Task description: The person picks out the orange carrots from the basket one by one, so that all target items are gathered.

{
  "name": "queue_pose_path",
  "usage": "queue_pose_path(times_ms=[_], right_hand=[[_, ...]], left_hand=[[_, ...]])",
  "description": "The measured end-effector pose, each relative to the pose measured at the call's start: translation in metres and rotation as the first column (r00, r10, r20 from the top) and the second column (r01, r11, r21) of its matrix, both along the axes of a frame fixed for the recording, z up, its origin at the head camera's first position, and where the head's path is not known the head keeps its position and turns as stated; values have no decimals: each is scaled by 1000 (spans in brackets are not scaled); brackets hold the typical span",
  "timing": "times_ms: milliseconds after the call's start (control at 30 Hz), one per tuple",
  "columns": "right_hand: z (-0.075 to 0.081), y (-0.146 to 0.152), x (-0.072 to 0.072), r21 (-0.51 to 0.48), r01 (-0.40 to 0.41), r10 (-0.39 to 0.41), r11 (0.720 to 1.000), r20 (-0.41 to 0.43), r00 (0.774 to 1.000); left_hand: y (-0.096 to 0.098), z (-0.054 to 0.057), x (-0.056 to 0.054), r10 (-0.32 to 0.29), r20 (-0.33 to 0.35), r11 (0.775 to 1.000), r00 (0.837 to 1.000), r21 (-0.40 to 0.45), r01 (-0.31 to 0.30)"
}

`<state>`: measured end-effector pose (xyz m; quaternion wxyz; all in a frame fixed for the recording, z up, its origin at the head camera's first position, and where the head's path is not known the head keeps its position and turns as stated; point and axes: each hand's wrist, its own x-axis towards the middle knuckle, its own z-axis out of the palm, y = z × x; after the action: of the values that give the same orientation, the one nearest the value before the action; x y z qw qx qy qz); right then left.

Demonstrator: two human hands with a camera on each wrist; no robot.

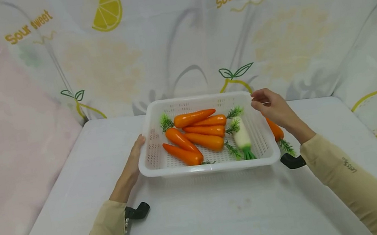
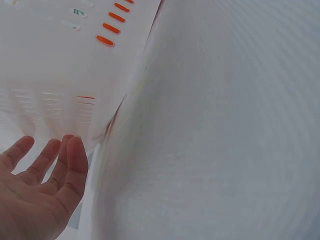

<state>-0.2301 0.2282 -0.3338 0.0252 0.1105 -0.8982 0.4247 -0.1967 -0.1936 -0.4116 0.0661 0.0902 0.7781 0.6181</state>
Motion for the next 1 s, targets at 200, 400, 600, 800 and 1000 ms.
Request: queue_pose_path(times_ms=[200,400,600,800,1000], right_hand=[[1,-8,2,16,-37,37,999,-1,999],[5,-13,7,16,-43,43,999,41,998],[8,-22,10,23,-88,88,996,26,996],[7,-34,14,40,-118,118,992,-2,993],[4,-44,21,38,-145,146,989,-2,989]], left_hand=[[0,-2,0,8,4,1000,1000,-4,-8],[0,-1,0,13,20,1000,1000,-10,-13],[1,0,1,20,32,1000,999,-7,-19],[2,-1,-1,20,30,1000,999,-13,-19],[2,-3,0,18,-7,999,1000,-29,-18]])
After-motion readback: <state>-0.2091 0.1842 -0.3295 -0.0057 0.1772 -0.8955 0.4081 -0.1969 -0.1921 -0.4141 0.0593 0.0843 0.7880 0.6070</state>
